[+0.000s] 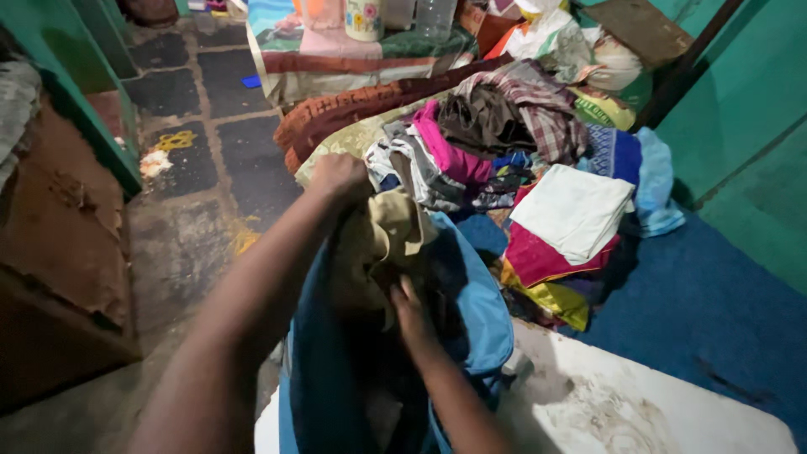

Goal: The person places several items of clothing from a pile into a blue bag, one by one.

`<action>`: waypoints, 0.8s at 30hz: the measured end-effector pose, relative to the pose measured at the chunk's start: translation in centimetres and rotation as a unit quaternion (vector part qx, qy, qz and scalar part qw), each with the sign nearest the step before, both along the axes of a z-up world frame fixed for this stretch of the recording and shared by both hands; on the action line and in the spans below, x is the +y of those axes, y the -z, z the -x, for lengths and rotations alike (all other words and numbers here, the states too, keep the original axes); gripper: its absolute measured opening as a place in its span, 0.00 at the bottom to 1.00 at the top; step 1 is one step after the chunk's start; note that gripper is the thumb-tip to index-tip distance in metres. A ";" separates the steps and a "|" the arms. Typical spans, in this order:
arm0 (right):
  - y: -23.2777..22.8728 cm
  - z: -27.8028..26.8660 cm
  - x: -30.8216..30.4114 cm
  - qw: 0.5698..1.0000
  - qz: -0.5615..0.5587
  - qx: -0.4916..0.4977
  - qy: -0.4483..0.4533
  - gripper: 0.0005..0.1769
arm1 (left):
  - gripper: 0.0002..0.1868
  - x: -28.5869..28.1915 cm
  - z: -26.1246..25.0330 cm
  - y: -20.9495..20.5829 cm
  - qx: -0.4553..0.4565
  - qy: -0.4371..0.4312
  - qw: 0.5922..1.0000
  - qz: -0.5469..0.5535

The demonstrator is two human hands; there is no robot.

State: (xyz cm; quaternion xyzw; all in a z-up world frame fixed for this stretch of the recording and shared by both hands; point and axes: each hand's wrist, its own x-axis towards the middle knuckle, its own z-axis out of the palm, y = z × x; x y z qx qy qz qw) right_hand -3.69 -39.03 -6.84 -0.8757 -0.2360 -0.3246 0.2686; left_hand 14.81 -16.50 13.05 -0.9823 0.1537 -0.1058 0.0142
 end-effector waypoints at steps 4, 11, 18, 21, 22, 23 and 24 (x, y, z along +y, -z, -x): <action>-5.7 1.6 1.0 0.984 0.024 0.175 -0.026 0.34 | 0.20 1.3 0.7 -0.6 0.049 -0.001 0.999 0.017; -14.6 -2.0 -0.3 0.925 -0.167 0.186 -0.286 0.53 | 0.17 2.6 0.4 0.8 0.065 -0.013 0.998 0.025; -6.3 -8.2 6.6 0.935 0.086 0.330 -0.100 0.41 | 0.17 1.6 0.6 2.8 0.086 -0.042 0.975 0.202; -1.1 -9.6 7.8 0.924 0.212 0.312 -0.066 0.35 | 0.19 0.8 -0.7 3.4 0.102 -0.011 0.971 0.216; -0.2 -11.0 8.3 0.927 0.220 0.302 -0.024 0.35 | 0.19 0.4 -1.0 3.6 0.102 0.001 0.973 0.206; 0.5 -12.1 9.2 0.929 0.221 0.294 0.021 0.35 | 0.19 0.1 -1.0 3.9 0.105 0.003 0.973 0.203; 0.8 -13.5 9.5 0.930 0.222 0.285 0.072 0.35 | 0.19 -0.2 -0.9 4.2 0.118 -0.001 0.967 0.225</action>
